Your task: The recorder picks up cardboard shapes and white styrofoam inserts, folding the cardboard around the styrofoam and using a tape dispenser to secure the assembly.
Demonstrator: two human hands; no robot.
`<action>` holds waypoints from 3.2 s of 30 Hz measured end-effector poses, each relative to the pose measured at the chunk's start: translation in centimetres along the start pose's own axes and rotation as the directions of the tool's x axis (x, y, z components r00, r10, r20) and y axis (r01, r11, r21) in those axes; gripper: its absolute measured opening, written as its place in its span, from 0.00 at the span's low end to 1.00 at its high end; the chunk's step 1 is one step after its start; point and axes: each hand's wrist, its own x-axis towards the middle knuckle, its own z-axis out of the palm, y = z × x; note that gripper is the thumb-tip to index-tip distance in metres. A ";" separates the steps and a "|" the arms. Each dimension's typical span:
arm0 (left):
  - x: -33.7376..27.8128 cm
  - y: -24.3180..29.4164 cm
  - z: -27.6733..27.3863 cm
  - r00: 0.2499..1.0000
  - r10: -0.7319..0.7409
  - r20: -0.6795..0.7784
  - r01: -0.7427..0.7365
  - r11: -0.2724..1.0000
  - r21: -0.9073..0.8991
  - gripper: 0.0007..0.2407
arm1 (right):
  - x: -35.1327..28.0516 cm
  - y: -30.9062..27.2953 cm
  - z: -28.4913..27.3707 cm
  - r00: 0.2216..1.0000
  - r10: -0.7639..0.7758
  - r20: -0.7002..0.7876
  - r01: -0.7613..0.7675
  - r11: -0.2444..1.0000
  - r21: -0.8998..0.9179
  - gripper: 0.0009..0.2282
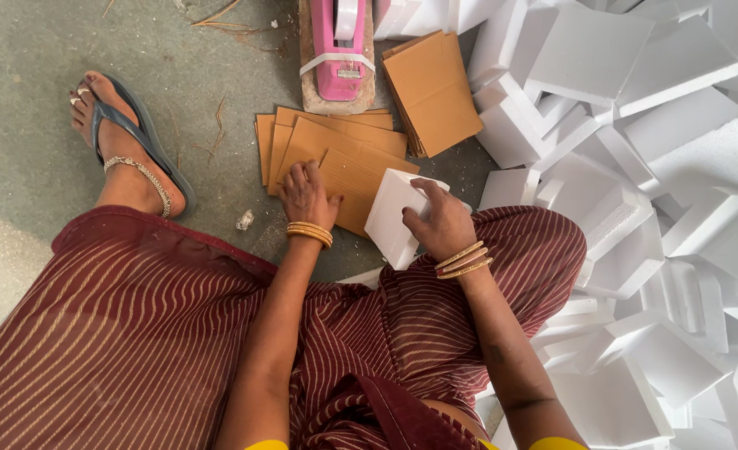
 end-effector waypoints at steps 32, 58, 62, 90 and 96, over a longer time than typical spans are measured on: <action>3.1 0.8 -6.0 0.996 0.076 -0.043 -0.087 0.864 -0.496 0.11 | 10.3 -1.6 6.0 0.995 -0.092 -0.029 0.095 0.980 0.177 0.20; -0.3 -0.6 -4.0 0.903 0.131 -0.410 -0.338 0.806 -0.487 0.19 | 9.5 3.0 2.6 0.987 -0.158 -0.033 0.155 0.984 -0.087 0.34; -0.7 -2.8 -0.8 0.946 -0.046 -0.322 -0.089 0.916 -0.392 0.24 | 8.3 0.1 5.0 0.960 -0.280 -0.001 0.274 0.938 -0.212 0.32; 1.7 -0.2 -8.5 0.867 0.239 -0.437 -0.286 0.957 -0.044 0.19 | 9.3 3.7 10.2 0.997 -0.055 0.063 0.020 0.890 0.455 0.26; 3.6 1.8 -7.8 0.906 0.334 -0.260 -0.258 0.923 0.286 0.15 | 10.4 2.7 12.8 0.984 -0.002 0.180 0.036 0.982 -0.188 0.28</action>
